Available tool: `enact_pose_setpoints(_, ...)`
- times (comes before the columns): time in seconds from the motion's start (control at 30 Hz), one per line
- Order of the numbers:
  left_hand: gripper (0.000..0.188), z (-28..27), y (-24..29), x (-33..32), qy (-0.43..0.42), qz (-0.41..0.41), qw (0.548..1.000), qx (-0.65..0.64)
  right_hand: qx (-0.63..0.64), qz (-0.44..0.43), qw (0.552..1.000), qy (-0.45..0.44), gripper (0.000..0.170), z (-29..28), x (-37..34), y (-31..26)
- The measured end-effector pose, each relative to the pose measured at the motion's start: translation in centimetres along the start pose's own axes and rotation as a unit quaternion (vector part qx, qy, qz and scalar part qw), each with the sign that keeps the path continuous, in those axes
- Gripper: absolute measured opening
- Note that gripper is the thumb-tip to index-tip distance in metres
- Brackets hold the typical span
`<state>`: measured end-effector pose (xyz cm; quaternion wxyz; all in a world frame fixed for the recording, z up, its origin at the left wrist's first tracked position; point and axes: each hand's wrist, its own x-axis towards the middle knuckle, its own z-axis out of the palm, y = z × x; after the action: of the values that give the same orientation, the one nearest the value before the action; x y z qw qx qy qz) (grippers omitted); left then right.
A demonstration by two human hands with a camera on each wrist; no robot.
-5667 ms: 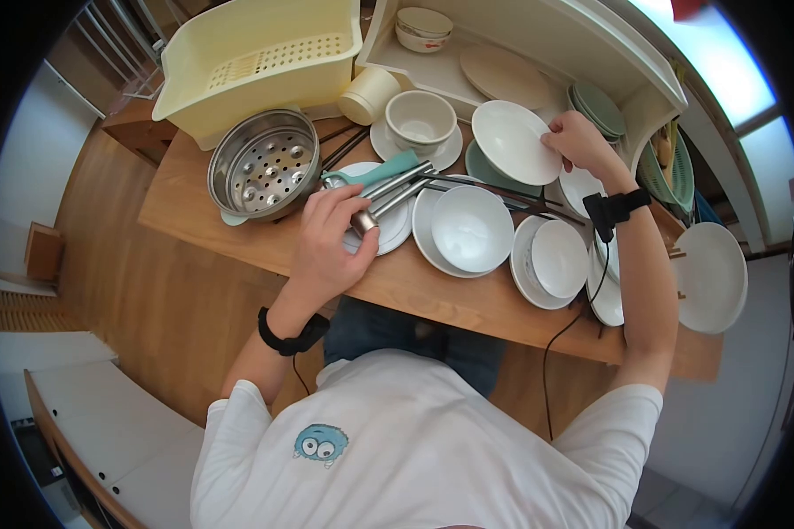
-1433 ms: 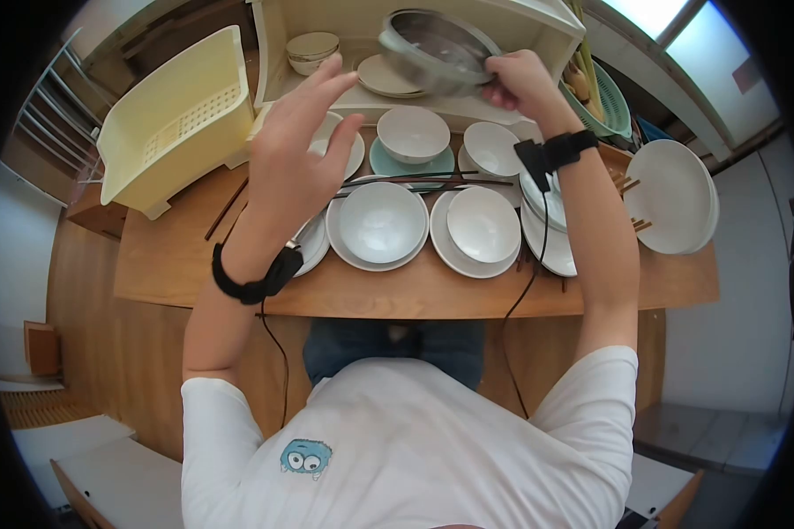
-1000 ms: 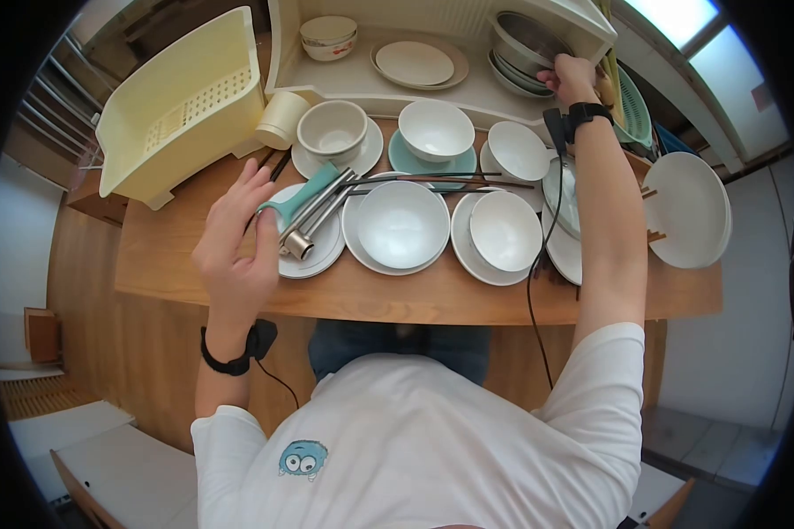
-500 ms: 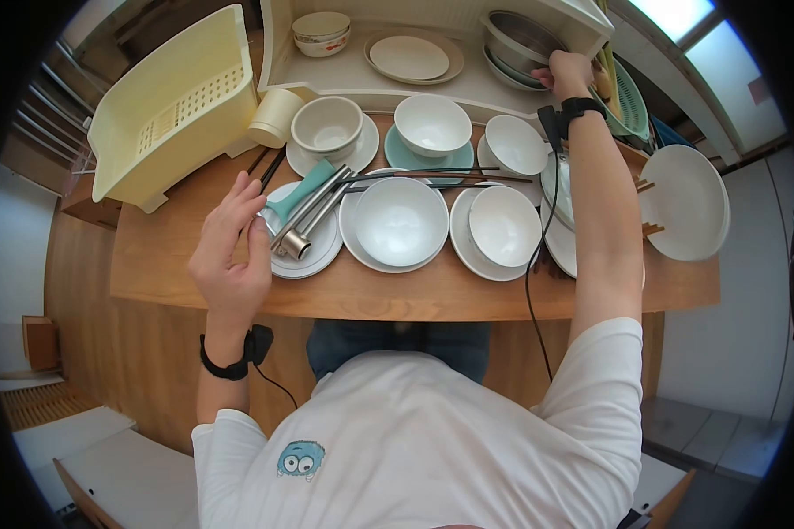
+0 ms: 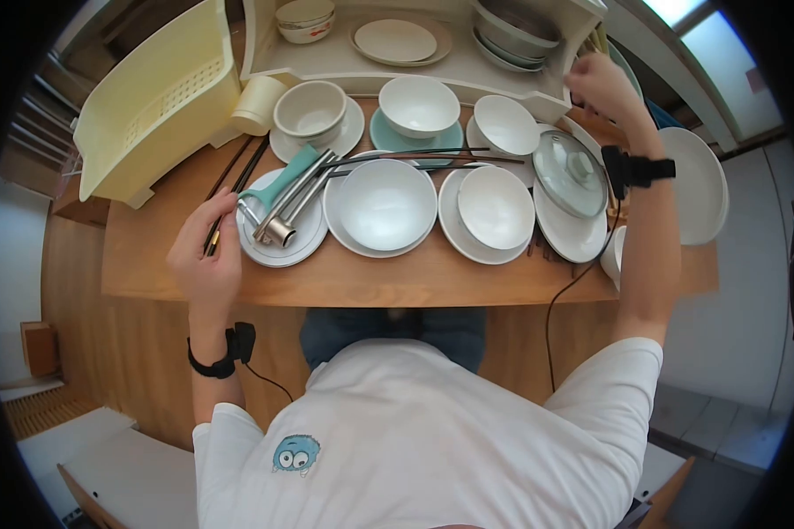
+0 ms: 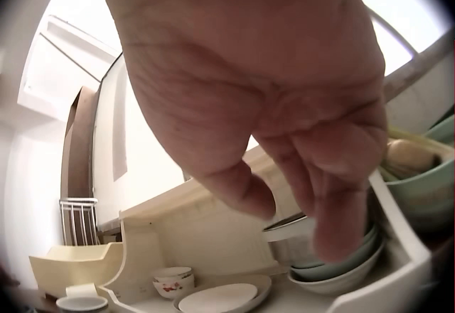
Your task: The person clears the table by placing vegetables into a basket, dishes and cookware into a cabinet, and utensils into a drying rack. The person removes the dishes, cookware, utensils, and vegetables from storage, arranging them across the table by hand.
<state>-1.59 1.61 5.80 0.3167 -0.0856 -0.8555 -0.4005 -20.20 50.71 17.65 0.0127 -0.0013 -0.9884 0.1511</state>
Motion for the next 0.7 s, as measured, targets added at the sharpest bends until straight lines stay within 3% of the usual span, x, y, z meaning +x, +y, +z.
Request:
enact_pose_setpoints(0.03,0.018,-0.1,-0.2,-0.2,-0.003,0.003,1.0,-0.004,-0.077,-0.05,0.995,0.05,0.033,0.6,-1.2,1.0)
enact_pose_setpoints(0.07,0.018,-0.2,-0.3,-0.4,-0.003,-0.02,1.0,-0.014,-0.064,0.048,0.995,-0.055,0.035,-0.2,-3.2,-0.6)
enact_pose_setpoints(0.13,0.018,-0.3,-0.7,-0.8,-0.006,-0.043,0.999,-0.028,-0.089,0.086,0.983,-0.136,0.038,-0.3,-5.7,-0.9)
enact_pose_setpoints(0.17,0.018,-0.4,-1.0,-0.9,-0.005,-0.056,0.998,-0.037,-0.091,0.09,0.983,-0.135,0.038,-0.1,-6.7,-0.7)
enact_pose_setpoints(0.23,0.018,-0.5,-1.4,-1.1,-0.005,-0.07,0.996,-0.05,-0.093,0.049,0.993,-0.05,0.041,1.3,-8.1,0.3)
enact_pose_setpoints(0.27,0.018,-0.6,-1.5,-1.1,-0.005,-0.067,0.997,-0.043,-0.093,0.052,0.993,-0.05,0.041,1.9,-8.2,0.9)
enact_pose_setpoints(0.33,0.018,-0.7,-1.5,-1.2,-0.006,-0.064,0.997,-0.036,-0.151,-0.003,0.985,0.079,0.042,2.7,-8.4,1.2)
enact_pose_setpoints(0.37,0.018,-0.7,-1.4,-1.1,-0.008,-0.059,0.998,-0.031,-0.151,-0.002,0.985,0.079,0.042,2.5,-8.7,0.5)
enact_pose_setpoints(0.43,0.018,-0.8,-1.2,-1.1,-0.01,-0.054,0.998,-0.027,-0.1,0.153,0.979,-0.092,0.045,1.9,-9.5,-1.5)
enact_pose_setpoints(0.47,0.018,-0.7,-1.1,-1.1,-0.01,-0.055,0.998,-0.025,-0.101,0.154,0.979,-0.09,0.045,2.2,-9.5,-0.9)
enact_pose_setpoints(0.53,0.018,-0.7,-1.1,-1.1,-0.009,-0.057,0.998,-0.024,-0.142,0.039,0.989,-0.026,0.037,4.7,-9.1,2.2)
enact_pose_setpoints(0.57,0.017,-0.6,-1.2,-1.2,-0.009,-0.056,0.998,-0.028,-0.172,-0.077,0.98,0.068,0.028,5.6,-9.3,3.2)
enact_pose_setpoints(0.6,0.017,-0.6,-1.3,-1.3,-0.009,-0.056,0.998,-0.031,-0.173,-0.078,0.979,0.069,0.028,5.4,-9.1,3.9)
enact_pose_setpoints(0.67,0.017,-0.6,-1.1,-1.2,-0.01,-0.053,0.998,-0.024,-0.013,0.077,0.997,-0.027,0.023,3.8,-9.7,1.8)
enact_pose_setpoints(0.7,0.017,-0.6,-1.0,-1.2,-0.013,-0.05,0.999,-0.017,-0.014,0.077,0.997,-0.027,0.023,3.7,-9.8,2.0)
